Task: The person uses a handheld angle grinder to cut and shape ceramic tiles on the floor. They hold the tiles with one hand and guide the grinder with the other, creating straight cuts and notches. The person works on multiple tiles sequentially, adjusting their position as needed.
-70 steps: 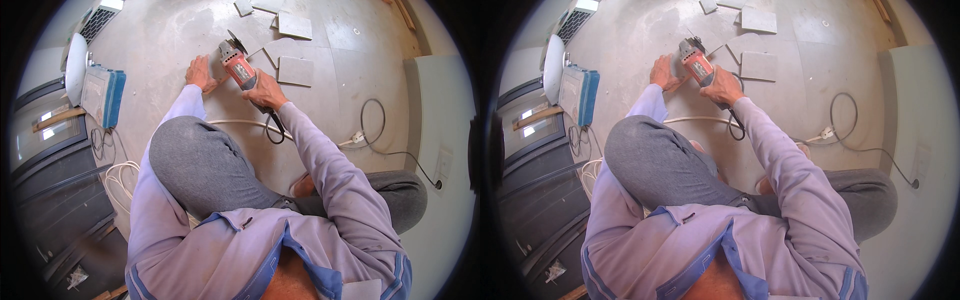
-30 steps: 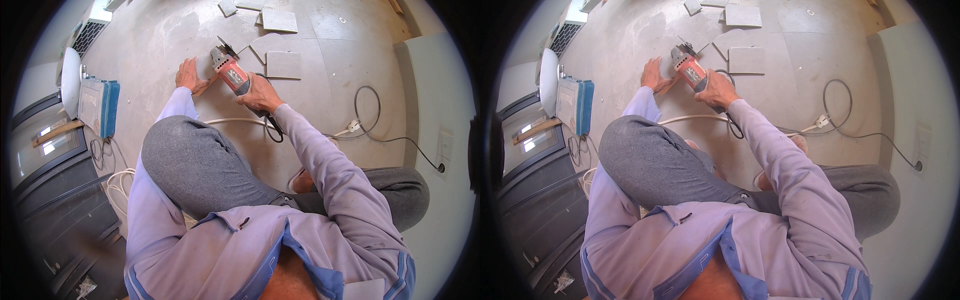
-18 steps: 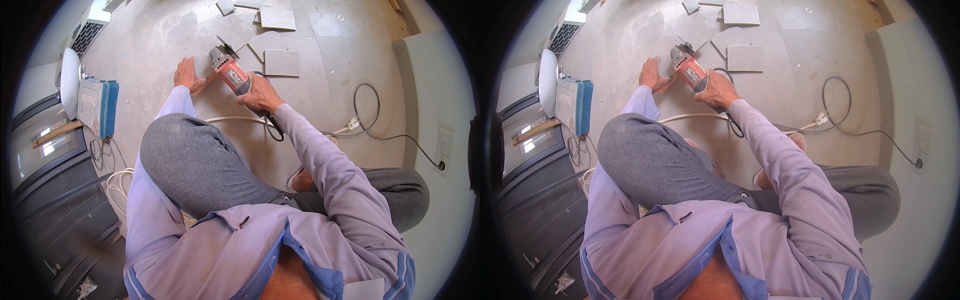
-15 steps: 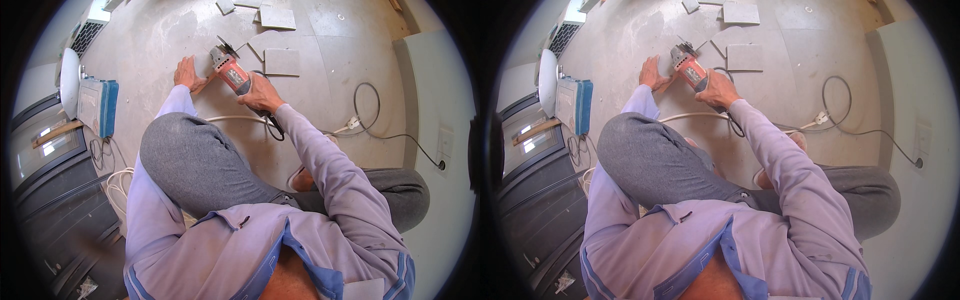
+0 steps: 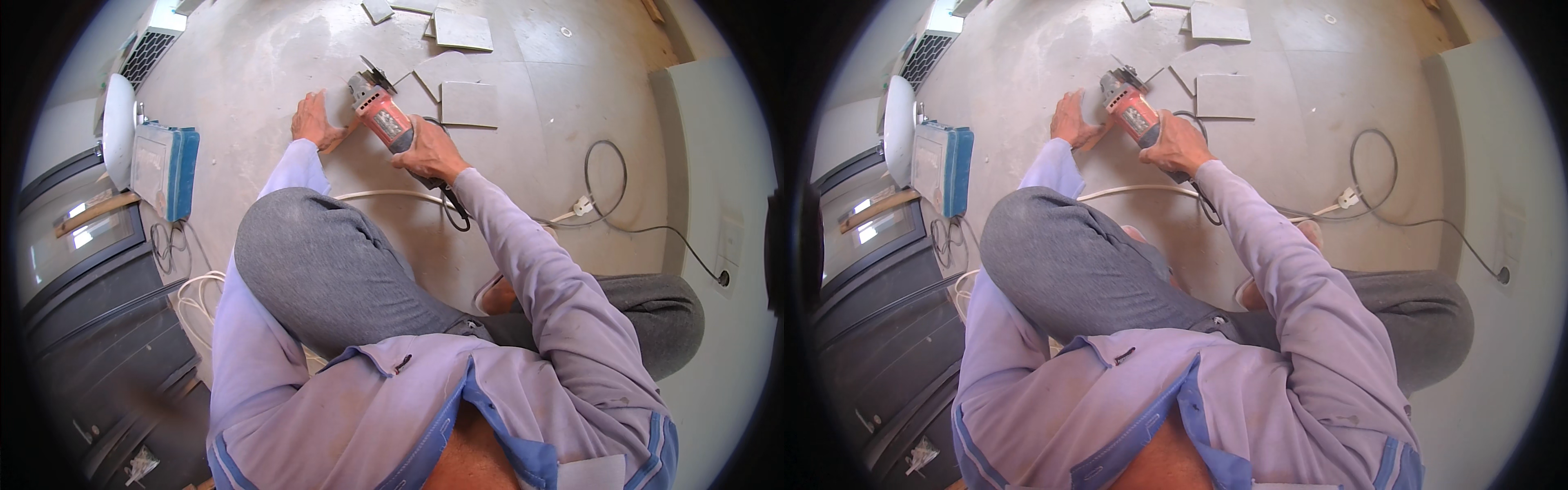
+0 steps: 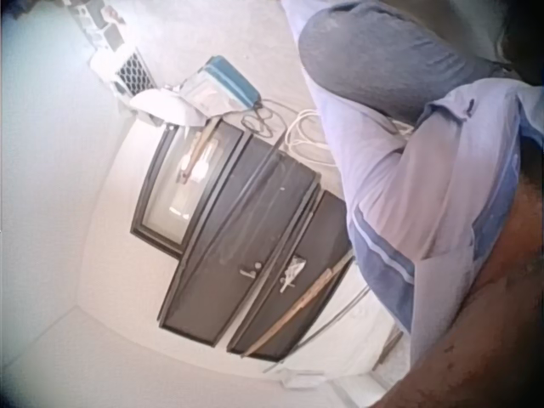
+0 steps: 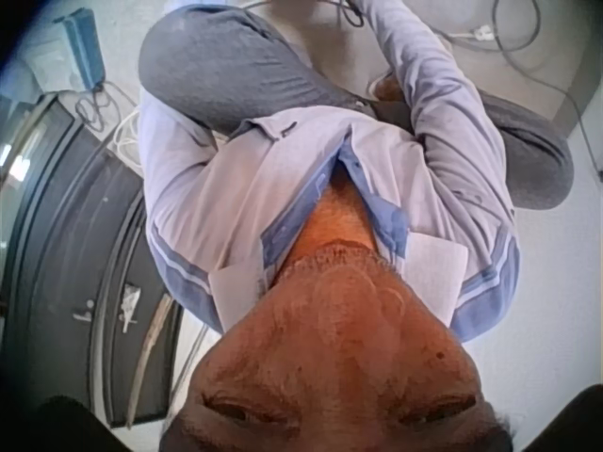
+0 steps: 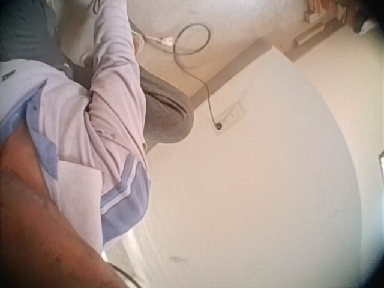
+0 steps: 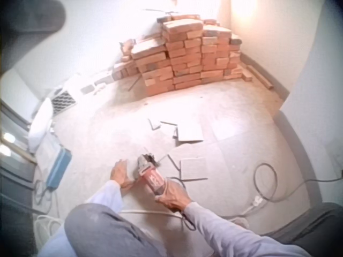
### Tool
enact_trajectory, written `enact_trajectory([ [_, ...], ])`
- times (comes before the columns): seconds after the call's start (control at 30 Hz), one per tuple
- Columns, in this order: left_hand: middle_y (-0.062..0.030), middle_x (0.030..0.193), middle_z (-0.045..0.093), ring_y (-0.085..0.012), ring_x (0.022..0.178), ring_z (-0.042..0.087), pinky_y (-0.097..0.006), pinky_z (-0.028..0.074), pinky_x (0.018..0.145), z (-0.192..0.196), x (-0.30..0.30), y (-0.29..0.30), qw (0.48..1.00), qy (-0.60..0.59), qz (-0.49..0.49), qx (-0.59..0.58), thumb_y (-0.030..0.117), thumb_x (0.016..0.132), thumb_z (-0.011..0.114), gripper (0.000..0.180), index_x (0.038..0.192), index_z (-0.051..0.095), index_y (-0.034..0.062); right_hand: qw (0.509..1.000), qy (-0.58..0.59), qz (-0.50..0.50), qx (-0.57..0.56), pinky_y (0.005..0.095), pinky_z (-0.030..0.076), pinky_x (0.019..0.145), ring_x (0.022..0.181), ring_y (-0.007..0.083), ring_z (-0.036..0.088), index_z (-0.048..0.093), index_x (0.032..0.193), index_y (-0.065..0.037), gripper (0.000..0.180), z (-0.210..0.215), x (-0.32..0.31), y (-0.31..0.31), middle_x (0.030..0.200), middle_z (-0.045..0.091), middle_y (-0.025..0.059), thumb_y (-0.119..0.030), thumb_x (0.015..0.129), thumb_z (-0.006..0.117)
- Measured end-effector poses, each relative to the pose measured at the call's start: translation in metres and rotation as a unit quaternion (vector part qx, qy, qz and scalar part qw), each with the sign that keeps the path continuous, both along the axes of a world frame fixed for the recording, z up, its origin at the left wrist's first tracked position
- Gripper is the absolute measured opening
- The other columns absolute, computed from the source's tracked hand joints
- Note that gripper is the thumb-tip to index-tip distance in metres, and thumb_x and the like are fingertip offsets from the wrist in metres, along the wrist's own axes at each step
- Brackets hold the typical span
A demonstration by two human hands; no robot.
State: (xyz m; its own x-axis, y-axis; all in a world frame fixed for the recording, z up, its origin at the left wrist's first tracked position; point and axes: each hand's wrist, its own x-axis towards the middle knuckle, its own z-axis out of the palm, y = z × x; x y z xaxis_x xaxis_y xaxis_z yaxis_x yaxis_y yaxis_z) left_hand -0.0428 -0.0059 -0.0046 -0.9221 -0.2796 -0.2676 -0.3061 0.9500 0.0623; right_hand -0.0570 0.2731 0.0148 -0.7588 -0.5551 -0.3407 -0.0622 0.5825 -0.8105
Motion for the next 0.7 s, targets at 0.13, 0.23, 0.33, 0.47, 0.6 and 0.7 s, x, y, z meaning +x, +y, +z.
enact_trajectory([
  [0.13,-0.0192,0.156,0.038,-0.0341,0.144,0.039,-0.045,0.038,0.117,0.002,0.000,0.000,1.000,-0.002,0.003,0.007,0.047,0.062,0.088,0.112,0.155,0.035,0.0105,1.000,0.007,-0.001,0.002,0.0446,0.053,0.090,0.102,0.0405,0.068,0.058,0.116,0.002,0.066,0.000,-0.004,-0.004,0.107,0.069,0.0257,-0.034,0.064,0.078],
  [0.23,-0.0203,0.156,0.038,-0.0352,0.143,0.038,-0.045,0.037,0.118,-0.004,0.002,-0.004,1.000,0.017,-0.004,0.002,0.047,0.063,0.087,0.113,0.155,0.034,0.0106,1.000,0.005,0.001,0.005,0.0440,0.052,0.090,0.102,0.0407,0.067,0.057,0.120,0.002,0.070,0.005,-0.007,-0.007,0.106,0.069,0.0253,-0.034,0.064,0.079],
  [0.33,-0.0210,0.154,0.040,-0.0359,0.142,0.040,-0.045,0.037,0.117,-0.005,0.003,0.000,1.000,0.019,-0.002,-0.020,0.047,0.063,0.088,0.113,0.155,0.034,0.0097,1.000,0.005,0.002,0.011,0.0446,0.053,0.090,0.102,0.0411,0.067,0.057,0.118,0.002,0.068,0.008,-0.009,-0.009,0.107,0.069,0.0257,-0.034,0.064,0.078],
  [0.47,-0.0203,0.151,0.042,-0.0361,0.141,0.041,-0.045,0.038,0.116,-0.003,0.002,-0.004,1.000,0.019,-0.018,-0.006,0.045,0.062,0.090,0.113,0.154,0.035,0.0079,1.000,-0.017,-0.002,0.022,0.0452,0.054,0.089,0.103,0.0417,0.068,0.058,0.115,0.003,0.064,0.017,-0.011,-0.013,0.107,0.069,0.0262,-0.033,0.064,0.077],
  [0.6,-0.0201,0.147,0.046,-0.0365,0.139,0.043,-0.044,0.039,0.116,0.001,0.004,-0.002,0.999,0.027,-0.019,0.003,0.042,0.062,0.090,0.110,0.152,0.038,0.0047,0.999,-0.026,0.005,0.024,0.0455,0.054,0.089,0.103,0.0420,0.068,0.058,0.114,0.004,0.064,0.022,-0.014,-0.016,0.107,0.069,0.0270,-0.032,0.064,0.077],
  [0.7,-0.0187,0.143,0.050,-0.0364,0.135,0.046,-0.043,0.041,0.114,0.001,0.004,-0.001,0.999,0.040,-0.021,0.009,0.040,0.062,0.090,0.107,0.149,0.040,0.0036,0.999,-0.024,0.005,0.021,0.0460,0.054,0.088,0.102,0.0422,0.068,0.058,0.113,0.004,0.063,0.020,-0.017,-0.019,0.107,0.069,0.0275,-0.031,0.064,0.076],
])
